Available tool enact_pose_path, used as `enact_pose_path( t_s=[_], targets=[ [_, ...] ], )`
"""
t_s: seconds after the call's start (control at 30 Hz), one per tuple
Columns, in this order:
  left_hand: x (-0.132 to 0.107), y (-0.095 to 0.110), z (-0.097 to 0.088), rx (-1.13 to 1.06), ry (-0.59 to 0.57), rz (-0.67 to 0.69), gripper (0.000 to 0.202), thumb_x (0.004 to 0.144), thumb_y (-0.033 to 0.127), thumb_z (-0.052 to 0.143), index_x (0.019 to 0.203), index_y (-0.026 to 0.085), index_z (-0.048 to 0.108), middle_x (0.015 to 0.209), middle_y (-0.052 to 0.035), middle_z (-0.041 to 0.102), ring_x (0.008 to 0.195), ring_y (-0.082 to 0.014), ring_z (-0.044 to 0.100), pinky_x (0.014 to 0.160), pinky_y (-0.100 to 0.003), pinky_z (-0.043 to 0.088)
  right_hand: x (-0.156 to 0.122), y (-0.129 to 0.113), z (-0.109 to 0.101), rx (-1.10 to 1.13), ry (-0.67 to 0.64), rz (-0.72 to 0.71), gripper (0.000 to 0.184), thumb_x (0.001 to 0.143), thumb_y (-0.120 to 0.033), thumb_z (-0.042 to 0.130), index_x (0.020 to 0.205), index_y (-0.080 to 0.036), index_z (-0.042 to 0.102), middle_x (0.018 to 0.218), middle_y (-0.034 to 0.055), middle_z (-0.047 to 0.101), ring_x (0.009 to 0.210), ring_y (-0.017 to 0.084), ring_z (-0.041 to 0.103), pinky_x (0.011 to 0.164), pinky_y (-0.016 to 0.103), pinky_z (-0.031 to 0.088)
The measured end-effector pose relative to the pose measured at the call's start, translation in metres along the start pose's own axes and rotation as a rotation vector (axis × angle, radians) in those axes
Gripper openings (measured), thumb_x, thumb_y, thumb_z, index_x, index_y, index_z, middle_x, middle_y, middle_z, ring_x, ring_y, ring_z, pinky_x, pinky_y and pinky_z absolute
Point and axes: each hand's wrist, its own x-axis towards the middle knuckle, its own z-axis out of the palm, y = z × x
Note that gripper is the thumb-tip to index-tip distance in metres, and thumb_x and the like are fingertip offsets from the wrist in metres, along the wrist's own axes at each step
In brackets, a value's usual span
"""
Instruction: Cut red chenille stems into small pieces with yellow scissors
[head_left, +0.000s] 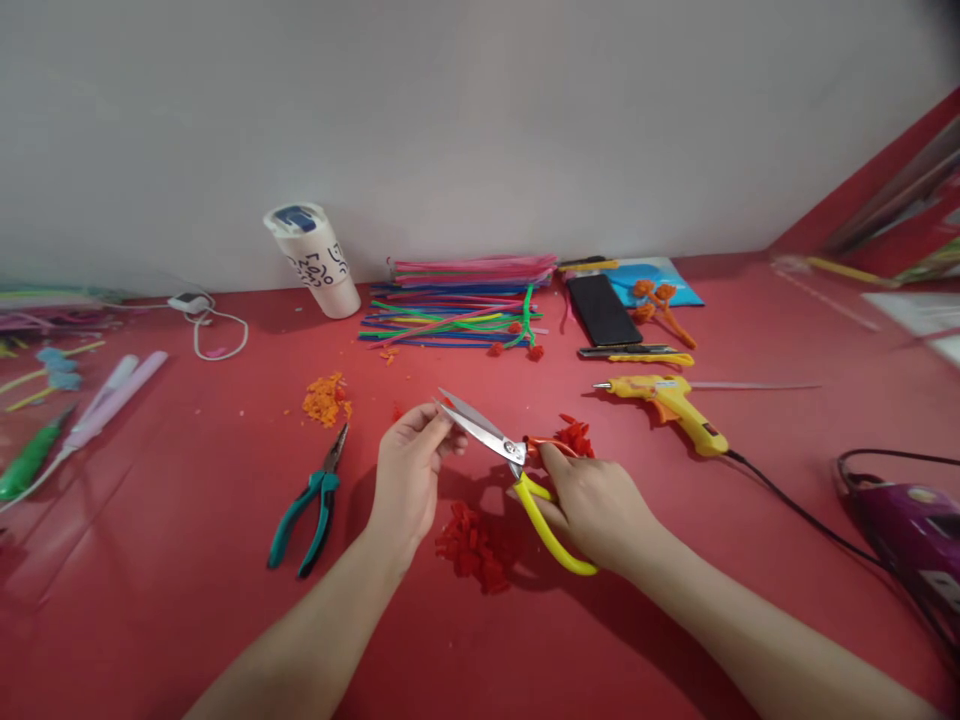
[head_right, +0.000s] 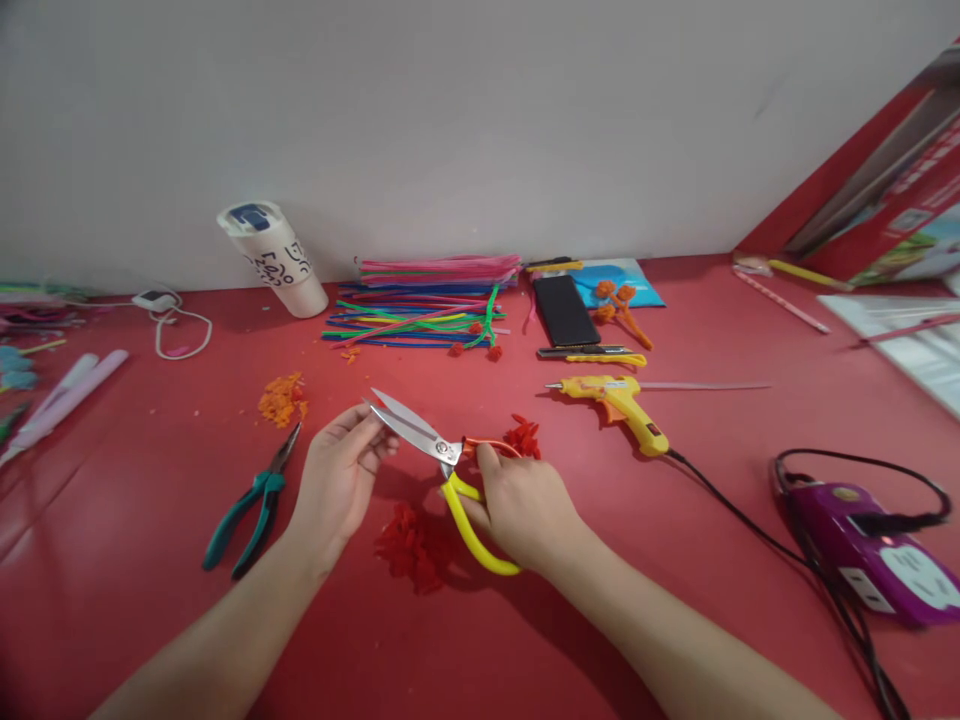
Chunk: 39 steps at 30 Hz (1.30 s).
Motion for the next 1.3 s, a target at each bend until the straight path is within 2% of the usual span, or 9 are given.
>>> enact_pose_path(
  t_s=[0.53, 1.3],
  targets=[
    [-0.0021, -0.0011, -0.0008, -0.075, -0.026, 0.027, 0.004, 0.072, 0.016, 0.056, 0.069, 0.015, 0.060, 0.063, 0.0019, 0.058, 0.055, -0.0062, 0.052, 0.057, -0.020, 0.041, -0.0007, -0.0045, 0.0025, -0.021, 0.005, 0.019, 0.046, 0.083, -0.054, 0.025, 0.083, -0.014, 0.049, 0.062, 0.0074, 0.062, 0.052, 0.018, 0.056, 0.044, 0.027, 0.013],
    [-0.0013, 0.0004, -0.0004, -0.061, -0.019, 0.047, 0.005, 0.071, 0.016, 0.058, 0.070, 0.013, 0.062, 0.062, 0.0007, 0.059, 0.053, -0.0066, 0.053, 0.054, -0.019, 0.043, -0.0006, -0.0033, 0.0060, -0.020, 0.029, 0.016, 0.046, 0.082, -0.055, 0.025, 0.079, -0.016, 0.048, 0.056, 0.0052, 0.061, 0.049, 0.017, 0.056, 0.044, 0.026, 0.013]
  ],
)
